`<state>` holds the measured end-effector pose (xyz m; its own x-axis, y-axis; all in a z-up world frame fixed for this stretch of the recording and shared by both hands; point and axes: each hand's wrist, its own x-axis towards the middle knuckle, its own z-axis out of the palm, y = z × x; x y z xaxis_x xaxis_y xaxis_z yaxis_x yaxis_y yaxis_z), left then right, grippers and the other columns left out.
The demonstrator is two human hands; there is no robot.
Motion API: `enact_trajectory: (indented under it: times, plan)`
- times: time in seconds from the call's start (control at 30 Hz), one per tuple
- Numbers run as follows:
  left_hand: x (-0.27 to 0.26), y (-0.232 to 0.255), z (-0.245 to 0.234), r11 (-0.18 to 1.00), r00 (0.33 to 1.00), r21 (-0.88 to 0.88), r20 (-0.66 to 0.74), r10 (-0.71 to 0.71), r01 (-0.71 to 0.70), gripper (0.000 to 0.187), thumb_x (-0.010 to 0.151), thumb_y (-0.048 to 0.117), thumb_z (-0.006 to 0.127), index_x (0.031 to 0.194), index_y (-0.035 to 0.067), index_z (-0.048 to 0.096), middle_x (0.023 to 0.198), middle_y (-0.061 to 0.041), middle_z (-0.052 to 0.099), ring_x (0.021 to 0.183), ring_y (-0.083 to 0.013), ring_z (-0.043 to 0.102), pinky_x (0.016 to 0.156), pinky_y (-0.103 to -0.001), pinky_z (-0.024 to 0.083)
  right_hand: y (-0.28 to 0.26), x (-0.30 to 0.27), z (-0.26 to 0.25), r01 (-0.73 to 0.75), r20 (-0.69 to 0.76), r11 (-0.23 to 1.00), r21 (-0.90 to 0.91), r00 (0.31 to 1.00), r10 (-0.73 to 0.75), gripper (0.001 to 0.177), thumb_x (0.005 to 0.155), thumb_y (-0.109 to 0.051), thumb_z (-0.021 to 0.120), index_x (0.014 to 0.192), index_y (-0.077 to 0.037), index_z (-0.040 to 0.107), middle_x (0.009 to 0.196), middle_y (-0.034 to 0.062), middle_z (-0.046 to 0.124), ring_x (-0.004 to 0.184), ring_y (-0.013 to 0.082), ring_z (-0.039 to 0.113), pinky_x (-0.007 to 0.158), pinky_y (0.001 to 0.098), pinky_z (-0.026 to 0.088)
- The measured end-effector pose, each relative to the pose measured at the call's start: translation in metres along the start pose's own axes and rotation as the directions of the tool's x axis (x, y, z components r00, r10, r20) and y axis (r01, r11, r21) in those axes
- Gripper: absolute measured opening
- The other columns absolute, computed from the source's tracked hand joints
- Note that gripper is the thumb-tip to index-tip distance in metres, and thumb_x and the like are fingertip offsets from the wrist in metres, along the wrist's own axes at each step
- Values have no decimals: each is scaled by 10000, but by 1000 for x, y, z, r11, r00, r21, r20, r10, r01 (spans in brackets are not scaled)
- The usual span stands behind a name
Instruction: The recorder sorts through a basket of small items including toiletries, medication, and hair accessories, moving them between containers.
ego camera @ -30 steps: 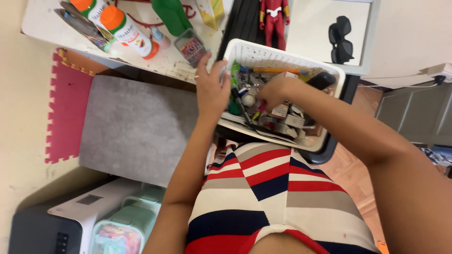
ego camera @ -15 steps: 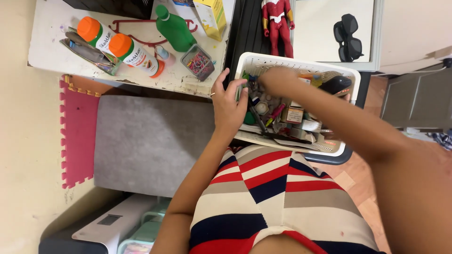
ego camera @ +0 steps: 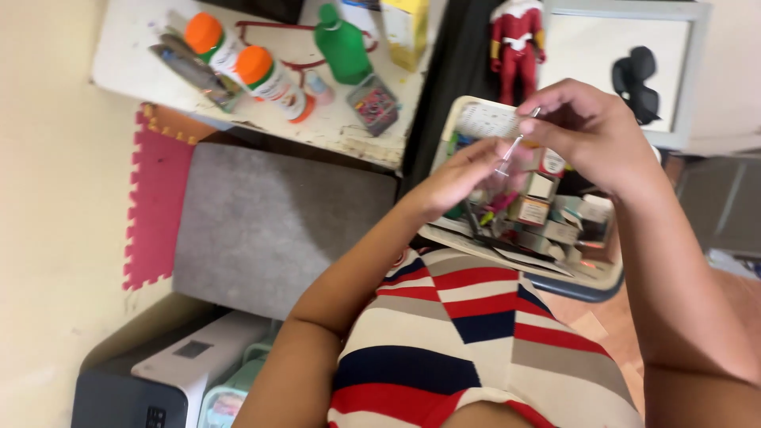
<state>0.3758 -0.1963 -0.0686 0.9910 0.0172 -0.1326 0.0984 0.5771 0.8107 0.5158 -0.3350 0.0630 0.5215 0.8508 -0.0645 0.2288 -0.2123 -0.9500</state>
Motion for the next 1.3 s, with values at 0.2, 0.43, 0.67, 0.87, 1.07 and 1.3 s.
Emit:
enact_trajectory:
  times: [0.2,0.43,0.67,0.87,1.07,1.3]
  plan:
    - [-35,18,-62,978,933,-147,-349,91,-151,131,1022,206,621,1107,106,635,1031,-32,633,853,-160,656,805,-359,608,-17,-3,14,-10,-81,990,143,996,22,397,929,-56,682,1301,-115,556,1140,-73,617,963,26,619,823,193,513]
    - [-64,-83,-300,885,439,357,-875,205,299,291,930,267,610,1100,56,717,894,-62,702,761,-170,638,662,-333,523,20,-3,-7,-297,-44,924,-240,955,295,283,992,-228,675,1251,-119,646,1088,49,700,930,151,644,796,321,534]
    - [-34,-74,-337,480,597,665,-739,313,572,452,969,421,600,1215,68,736,1098,-169,733,1085,-365,697,975,-446,524,89,27,48,-225,203,676,-702,847,492,327,917,-387,665,1100,-135,762,1047,97,760,1022,273,713,915,434,541]
    - [-45,-44,-284,361,538,693,-716,445,624,562,887,426,685,1317,64,665,1359,-239,530,1206,-425,544,1034,-495,408,105,17,98,-70,190,426,-902,822,537,540,904,-571,654,1046,-57,738,960,174,727,924,343,718,808,476,589]
    - [-65,-1,-192,644,600,692,-678,425,327,338,949,260,685,1247,103,711,1202,-100,683,991,-201,688,916,-346,546,116,34,63,-211,142,456,-865,767,625,496,923,-511,650,988,-36,777,912,195,767,870,341,744,836,460,592]
    - [-59,36,-114,740,710,666,-565,420,93,259,995,189,680,1232,89,716,1105,-19,705,921,-91,626,797,-254,519,125,46,75,32,196,735,-677,971,138,792,674,-265,879,1334,-14,520,1260,225,613,1202,393,578,1013,450,463]
